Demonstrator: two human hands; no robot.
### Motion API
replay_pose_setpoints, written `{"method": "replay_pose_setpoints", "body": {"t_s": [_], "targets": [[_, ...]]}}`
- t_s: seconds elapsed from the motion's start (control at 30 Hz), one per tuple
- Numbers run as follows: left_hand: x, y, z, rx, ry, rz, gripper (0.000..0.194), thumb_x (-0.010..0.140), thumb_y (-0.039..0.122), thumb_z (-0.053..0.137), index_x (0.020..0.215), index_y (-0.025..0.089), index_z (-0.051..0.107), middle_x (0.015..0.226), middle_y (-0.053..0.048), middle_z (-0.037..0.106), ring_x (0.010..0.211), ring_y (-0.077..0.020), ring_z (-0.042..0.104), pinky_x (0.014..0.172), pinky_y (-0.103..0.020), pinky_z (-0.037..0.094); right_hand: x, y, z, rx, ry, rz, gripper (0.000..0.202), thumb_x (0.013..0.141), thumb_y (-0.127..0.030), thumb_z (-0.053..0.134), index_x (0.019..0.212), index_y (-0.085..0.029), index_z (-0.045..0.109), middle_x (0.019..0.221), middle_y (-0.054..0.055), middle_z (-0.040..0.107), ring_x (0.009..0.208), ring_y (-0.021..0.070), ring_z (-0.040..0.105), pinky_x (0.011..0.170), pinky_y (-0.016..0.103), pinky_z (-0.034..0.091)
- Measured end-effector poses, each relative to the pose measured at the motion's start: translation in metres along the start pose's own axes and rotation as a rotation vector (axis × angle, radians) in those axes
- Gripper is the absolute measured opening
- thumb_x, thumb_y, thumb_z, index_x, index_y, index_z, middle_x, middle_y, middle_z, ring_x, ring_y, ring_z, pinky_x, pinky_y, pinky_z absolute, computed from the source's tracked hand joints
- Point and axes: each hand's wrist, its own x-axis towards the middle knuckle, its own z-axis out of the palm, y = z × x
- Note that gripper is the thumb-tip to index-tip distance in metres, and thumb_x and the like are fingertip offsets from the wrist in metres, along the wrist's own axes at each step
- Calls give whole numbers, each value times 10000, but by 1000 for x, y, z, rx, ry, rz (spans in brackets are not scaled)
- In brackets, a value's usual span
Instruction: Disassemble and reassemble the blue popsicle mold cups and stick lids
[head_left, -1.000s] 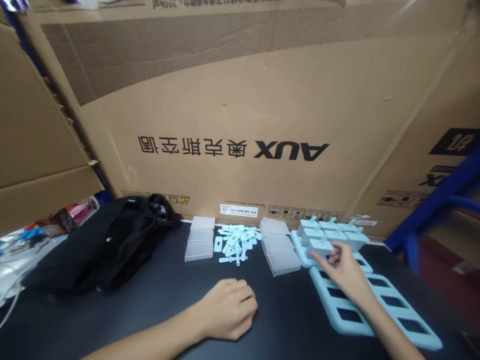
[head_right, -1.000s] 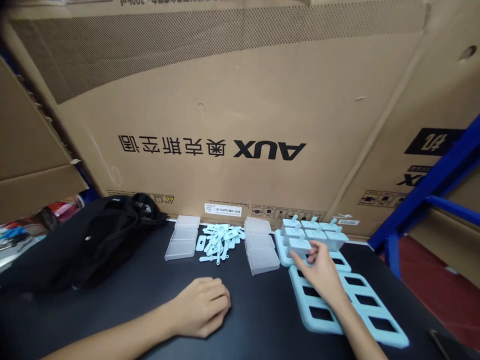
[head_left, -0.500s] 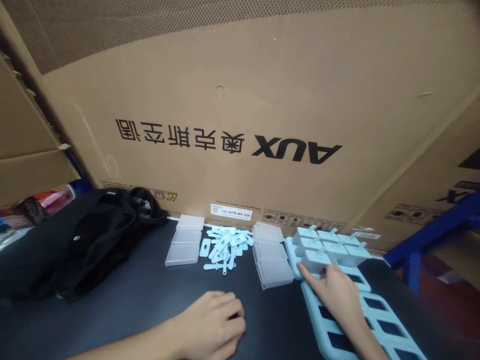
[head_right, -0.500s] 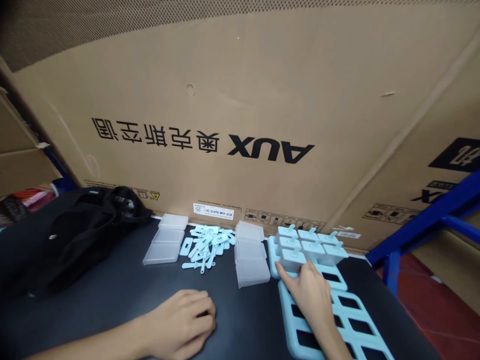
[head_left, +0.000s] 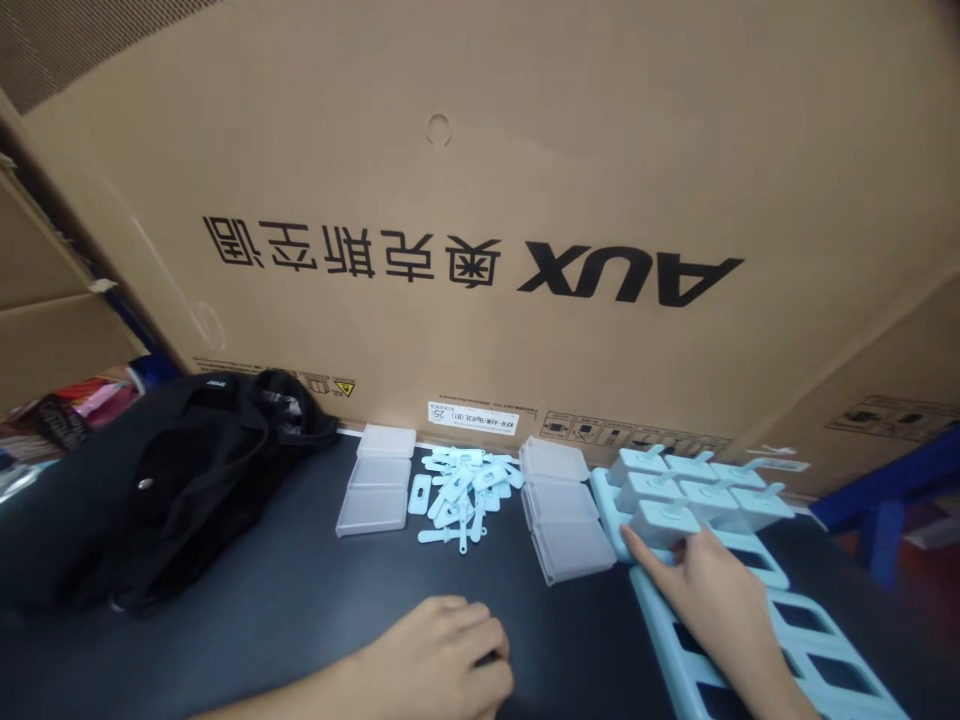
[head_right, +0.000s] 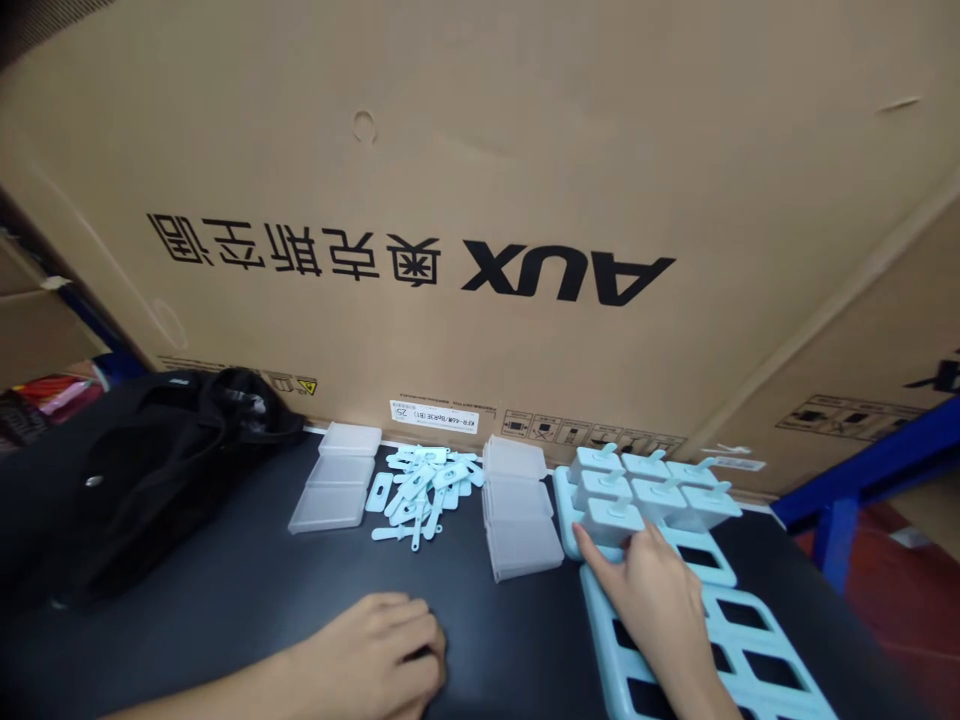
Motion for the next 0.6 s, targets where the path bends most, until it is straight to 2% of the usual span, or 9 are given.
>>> {"method": "replay_pose_setpoints", "body": {"t_s": [0.2, 0.33, 0.4, 0.47, 0.53, 0.6], "targets": [[-1, 1, -1, -7, -36, 20, 129, 902, 280, 597, 898, 216, 485, 957, 32, 638, 754, -147, 564, 633, -312, 411, 1, 0, -2, 88, -7, 87, 472, 790, -735, 423, 642, -288, 388, 594, 105, 577, 679, 341, 655, 636, 428, 473], [-2, 1, -4, -145, 48, -72, 34, 928, 230, 524, 944, 229, 494, 924, 19, 630, 745, -152, 563, 651, -308, 404, -2, 3, -18, 224, 116, 90, 417, 726, -665, 516, 767, -256, 449, 658, 87, 615, 678, 310, 650, 626, 396, 489], [2, 2, -11, -293, 123, -199, 10, 963, 231, 479, 971, 233, 484, 876, 17, 614, 737, -146, 562, 662, -293, 407, -13, -2, -30, 287, 176, 11, 393, 736, -565, 535, 926, -227, 475, 710, 64, 639, 628, 269, 638, 590, 363, 489], [9, 4, -23, -461, 192, -360, 65, 984, 275, 483, 1027, 234, 458, 827, 26, 594, 690, -132, 545, 641, -275, 399, -30, -14, -42, 348, 165, -114, 414, 771, -469, 528, 1083, -207, 453, 773, 51, 659, 613, 239, 639, 575, 336, 497], [18, 8, -37, -602, 232, -481, 210, 985, 342, 515, 1137, 233, 420, 803, 41, 583, 621, -114, 510, 599, -262, 378, -51, -30, -48, 393, 61, -309, 428, 811, -369, 513, 1197, -207, 422, 867, 58, 681, 694, 226, 676, 618, 314, 524], [27, 13, -48, -718, 234, -517, 349, 984, 386, 530, 1252, 230, 372, 790, 50, 578, 579, -102, 484, 568, -248, 362, -71, -46, -46, 404, -86, -516, 484, 803, -261, 506, 1274, -213, 404, 1008, 84, 694, 844, 224, 708, 711, 301, 553]]}}
